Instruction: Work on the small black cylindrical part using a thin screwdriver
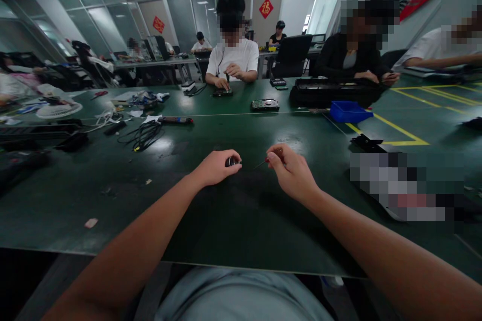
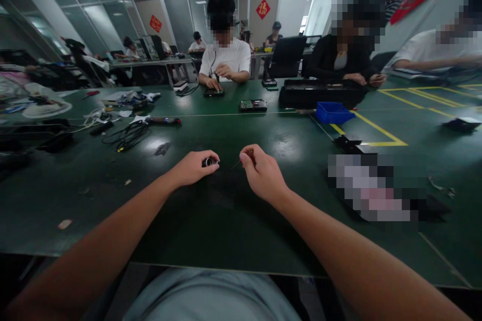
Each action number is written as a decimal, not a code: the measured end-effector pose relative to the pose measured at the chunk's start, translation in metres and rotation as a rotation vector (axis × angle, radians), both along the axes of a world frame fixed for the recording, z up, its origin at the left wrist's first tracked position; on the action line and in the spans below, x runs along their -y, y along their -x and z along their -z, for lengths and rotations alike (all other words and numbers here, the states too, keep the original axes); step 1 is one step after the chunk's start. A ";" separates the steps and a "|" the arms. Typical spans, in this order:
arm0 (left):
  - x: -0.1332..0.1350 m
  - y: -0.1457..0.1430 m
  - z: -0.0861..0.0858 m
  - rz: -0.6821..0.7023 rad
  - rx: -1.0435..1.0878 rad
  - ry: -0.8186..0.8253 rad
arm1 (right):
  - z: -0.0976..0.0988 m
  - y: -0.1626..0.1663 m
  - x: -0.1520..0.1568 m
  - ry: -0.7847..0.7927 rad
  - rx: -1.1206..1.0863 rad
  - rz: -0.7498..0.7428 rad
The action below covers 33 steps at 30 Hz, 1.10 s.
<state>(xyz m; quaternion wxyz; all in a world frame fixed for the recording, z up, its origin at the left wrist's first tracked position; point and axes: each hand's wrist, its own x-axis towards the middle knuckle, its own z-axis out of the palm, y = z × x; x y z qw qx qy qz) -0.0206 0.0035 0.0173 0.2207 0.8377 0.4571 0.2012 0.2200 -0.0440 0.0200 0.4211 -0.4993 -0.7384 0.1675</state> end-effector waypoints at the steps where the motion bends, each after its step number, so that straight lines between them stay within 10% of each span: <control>1: -0.003 0.004 -0.002 -0.039 0.081 -0.001 | 0.000 0.000 0.000 0.006 0.001 -0.003; 16: -0.021 0.088 -0.023 -0.621 1.029 0.528 | -0.004 0.001 0.001 0.042 -0.009 -0.017; 33: 0.038 0.297 -0.058 -1.337 0.881 0.085 | -0.003 0.002 -0.002 0.045 -0.020 -0.011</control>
